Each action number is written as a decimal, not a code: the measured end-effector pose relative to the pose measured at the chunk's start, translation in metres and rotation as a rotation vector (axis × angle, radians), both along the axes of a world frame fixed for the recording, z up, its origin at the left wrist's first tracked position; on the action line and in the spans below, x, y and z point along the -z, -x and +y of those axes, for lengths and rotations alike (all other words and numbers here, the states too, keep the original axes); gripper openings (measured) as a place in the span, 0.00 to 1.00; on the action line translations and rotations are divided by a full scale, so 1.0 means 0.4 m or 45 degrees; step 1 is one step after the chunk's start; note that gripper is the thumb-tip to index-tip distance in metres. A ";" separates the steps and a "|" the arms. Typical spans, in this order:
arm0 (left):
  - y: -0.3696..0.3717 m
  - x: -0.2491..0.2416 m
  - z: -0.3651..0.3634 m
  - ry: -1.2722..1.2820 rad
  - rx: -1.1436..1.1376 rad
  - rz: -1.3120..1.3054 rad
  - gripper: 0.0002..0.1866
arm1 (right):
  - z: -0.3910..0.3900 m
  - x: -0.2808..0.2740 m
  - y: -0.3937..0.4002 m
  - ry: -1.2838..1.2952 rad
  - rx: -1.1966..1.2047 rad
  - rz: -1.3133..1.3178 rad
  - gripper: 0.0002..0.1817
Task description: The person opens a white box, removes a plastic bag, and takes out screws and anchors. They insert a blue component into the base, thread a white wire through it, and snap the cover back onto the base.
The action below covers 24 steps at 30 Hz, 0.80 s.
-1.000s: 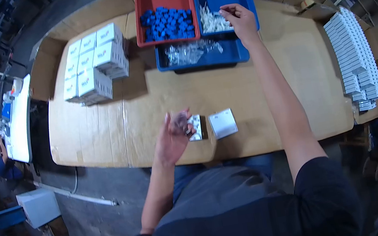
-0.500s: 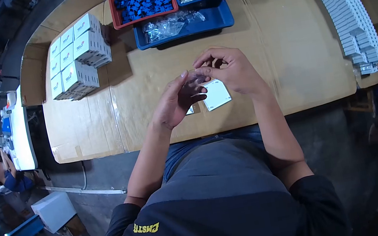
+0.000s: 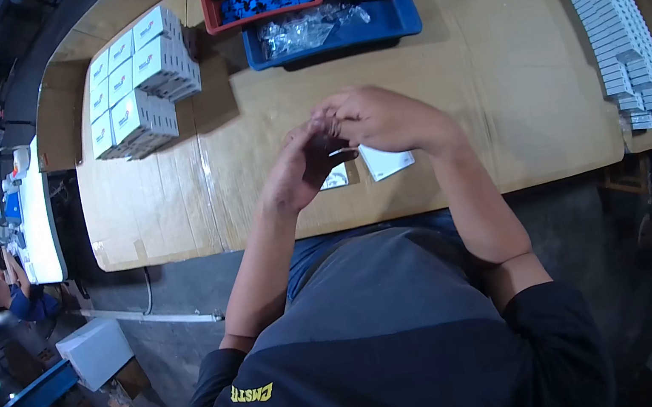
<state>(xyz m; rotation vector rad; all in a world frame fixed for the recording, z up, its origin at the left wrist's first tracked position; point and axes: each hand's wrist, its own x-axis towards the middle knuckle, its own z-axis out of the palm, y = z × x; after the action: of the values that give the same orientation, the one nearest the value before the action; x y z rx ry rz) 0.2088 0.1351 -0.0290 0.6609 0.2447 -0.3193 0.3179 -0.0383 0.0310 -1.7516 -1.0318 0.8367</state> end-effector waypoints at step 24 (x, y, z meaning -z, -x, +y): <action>0.203 0.118 0.052 0.118 -0.117 0.094 0.28 | -0.028 0.222 -0.725 0.523 1.263 -1.253 0.08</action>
<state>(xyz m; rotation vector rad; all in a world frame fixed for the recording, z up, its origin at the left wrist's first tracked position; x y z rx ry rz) 0.1275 0.1561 -0.0764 0.5455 0.3280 -0.2658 0.6080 -0.0496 -0.0578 -2.7167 -0.3720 -0.5494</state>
